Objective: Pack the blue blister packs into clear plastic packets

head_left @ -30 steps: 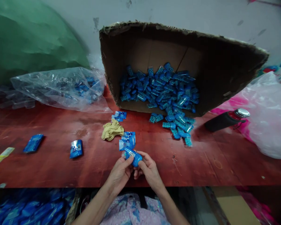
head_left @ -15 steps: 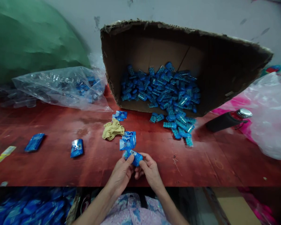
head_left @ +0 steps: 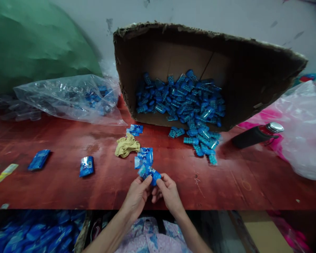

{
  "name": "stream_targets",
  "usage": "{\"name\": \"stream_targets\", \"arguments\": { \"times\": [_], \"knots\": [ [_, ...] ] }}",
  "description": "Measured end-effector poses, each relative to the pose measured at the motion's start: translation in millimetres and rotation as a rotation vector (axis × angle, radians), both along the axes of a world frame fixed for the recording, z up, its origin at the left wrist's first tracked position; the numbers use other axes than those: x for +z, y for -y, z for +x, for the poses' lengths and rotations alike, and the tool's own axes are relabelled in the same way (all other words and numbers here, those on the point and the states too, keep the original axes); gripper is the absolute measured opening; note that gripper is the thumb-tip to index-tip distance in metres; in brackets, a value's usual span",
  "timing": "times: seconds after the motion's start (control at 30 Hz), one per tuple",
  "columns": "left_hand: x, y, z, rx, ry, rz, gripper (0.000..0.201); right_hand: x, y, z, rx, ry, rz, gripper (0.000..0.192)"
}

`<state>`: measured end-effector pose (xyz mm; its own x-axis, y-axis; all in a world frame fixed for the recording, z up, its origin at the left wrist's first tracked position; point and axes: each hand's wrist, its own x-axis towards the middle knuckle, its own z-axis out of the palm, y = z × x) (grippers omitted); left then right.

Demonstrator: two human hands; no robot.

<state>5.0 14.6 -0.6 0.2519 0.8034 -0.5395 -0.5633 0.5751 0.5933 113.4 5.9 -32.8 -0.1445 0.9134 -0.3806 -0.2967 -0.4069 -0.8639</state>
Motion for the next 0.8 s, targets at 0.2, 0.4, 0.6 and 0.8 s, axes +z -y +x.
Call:
{"name": "stream_targets", "arguments": {
  "times": [0.2, 0.4, 0.6, 0.8],
  "knots": [
    [-4.8, -7.6, -11.6, -0.001, -0.013, 0.019, 0.013, 2.1, -4.0, 1.5, 0.034, 0.020, -0.047, 0.030],
    [-1.6, -5.2, -4.6, 0.116, -0.084, -0.019, 0.017, 2.1, -0.9, -3.3, -0.021, 0.063, 0.022, 0.023],
    [-2.6, -1.7, -2.0, 0.057, -0.080, -0.013, 0.022, 4.8, -1.9, -3.1, 0.008, 0.010, 0.054, 0.031],
    [-1.0, -5.6, -12.4, -0.034, -0.020, 0.023, 0.020, 3.1, -6.0, 0.2, 0.012, -0.029, 0.003, 0.026]
  ]
}}
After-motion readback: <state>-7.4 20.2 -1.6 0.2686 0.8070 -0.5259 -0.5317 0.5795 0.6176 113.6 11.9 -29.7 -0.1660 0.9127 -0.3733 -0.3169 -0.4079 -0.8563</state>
